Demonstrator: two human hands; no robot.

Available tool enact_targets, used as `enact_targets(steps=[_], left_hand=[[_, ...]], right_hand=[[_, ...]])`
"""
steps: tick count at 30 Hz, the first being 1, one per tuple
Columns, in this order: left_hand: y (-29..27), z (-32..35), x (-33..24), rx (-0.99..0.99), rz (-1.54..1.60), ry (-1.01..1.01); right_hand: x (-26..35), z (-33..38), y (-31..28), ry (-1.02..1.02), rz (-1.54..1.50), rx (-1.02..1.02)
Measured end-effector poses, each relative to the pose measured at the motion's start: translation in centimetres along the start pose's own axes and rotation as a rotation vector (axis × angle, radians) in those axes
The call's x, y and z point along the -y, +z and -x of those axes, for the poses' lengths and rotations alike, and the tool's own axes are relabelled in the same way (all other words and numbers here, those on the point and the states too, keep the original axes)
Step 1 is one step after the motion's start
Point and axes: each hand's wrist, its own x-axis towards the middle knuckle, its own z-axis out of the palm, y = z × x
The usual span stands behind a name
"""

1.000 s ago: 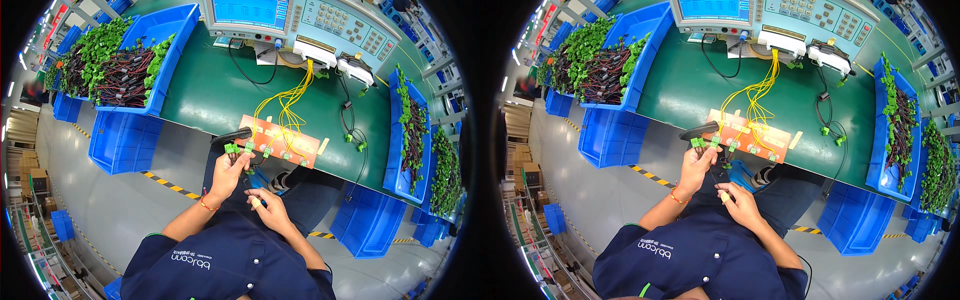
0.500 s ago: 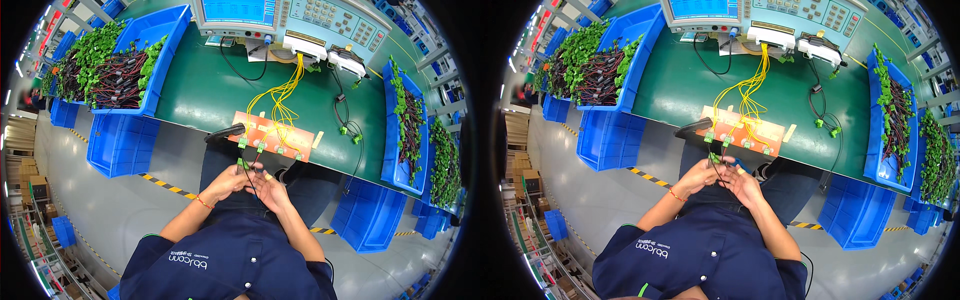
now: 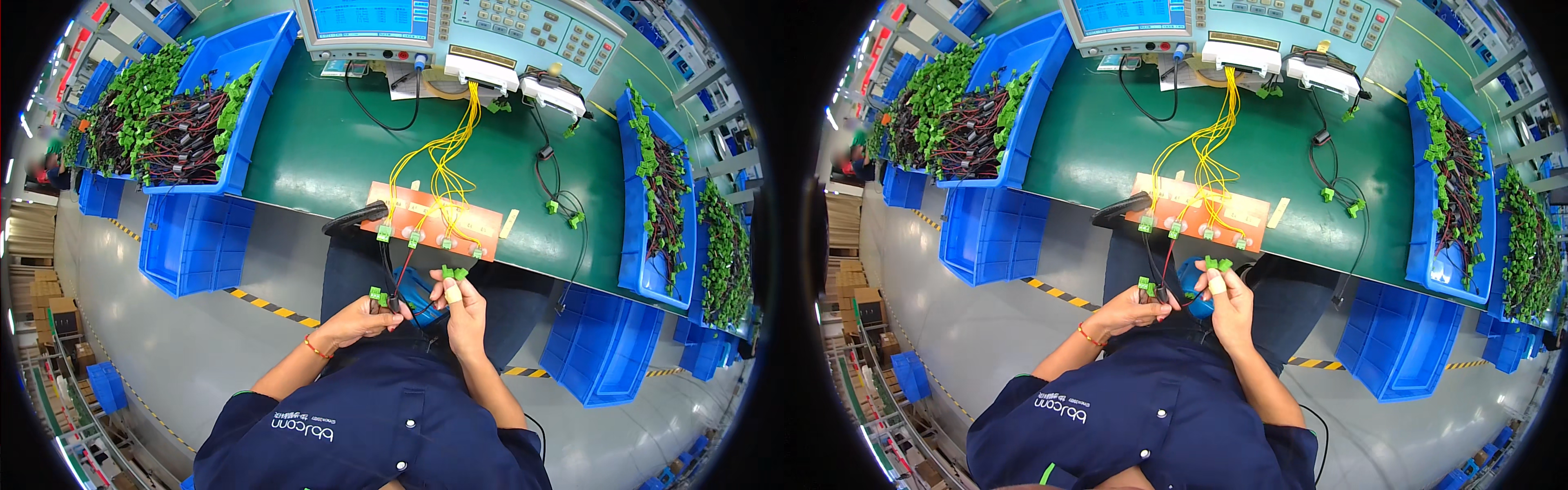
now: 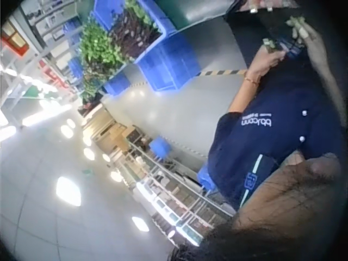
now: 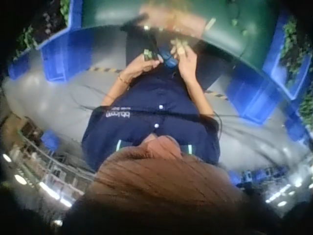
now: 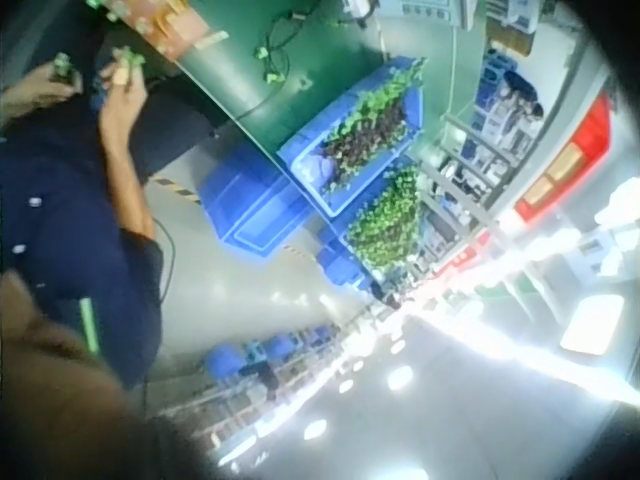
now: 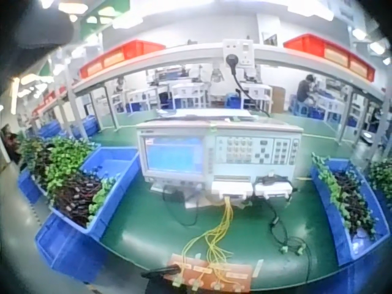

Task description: The person plugs electrical connectors into a testing board by hand, then monitors the testing device screen.

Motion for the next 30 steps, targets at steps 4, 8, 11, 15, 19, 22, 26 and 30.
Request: enact_targets(steps=[4,8,11,15,19,22,26,30], left_hand=[[0.1,0.2,0.7,-0.192,0.111,0.104],[1.5,0.8,0.3,-0.549,0.174,0.444],[3.0,1.5,-0.8,-0.624,-0.046,0.668],[6.3,1.3,-4.2,-0.508,-0.518,0.718],[6.1,-0.4,-4.6,-0.439,-0.647,0.751],[5.9,-1.0,-3.9,-0.368,-0.575,0.771],[6.1,-1.5,-4.0,-0.19,-0.402,0.768],[5.8,-1.4,-4.2,-0.099,-0.171,0.606]], right_hand=[[1.6,-1.0,0.4,-0.02,0.001,0.118],[2.3,-1.5,0.5,0.045,0.041,0.177],[2.0,-0.7,0.8,-0.057,0.352,0.151],[1.6,0.0,2.0,-0.598,0.862,0.108],[0.9,0.5,1.4,-0.482,0.82,0.196],[2.3,0.5,0.9,0.081,0.124,0.288],[1.1,-0.1,-1.2,0.26,-0.376,0.322],[1.5,0.0,-0.7,0.282,-0.357,0.237]])
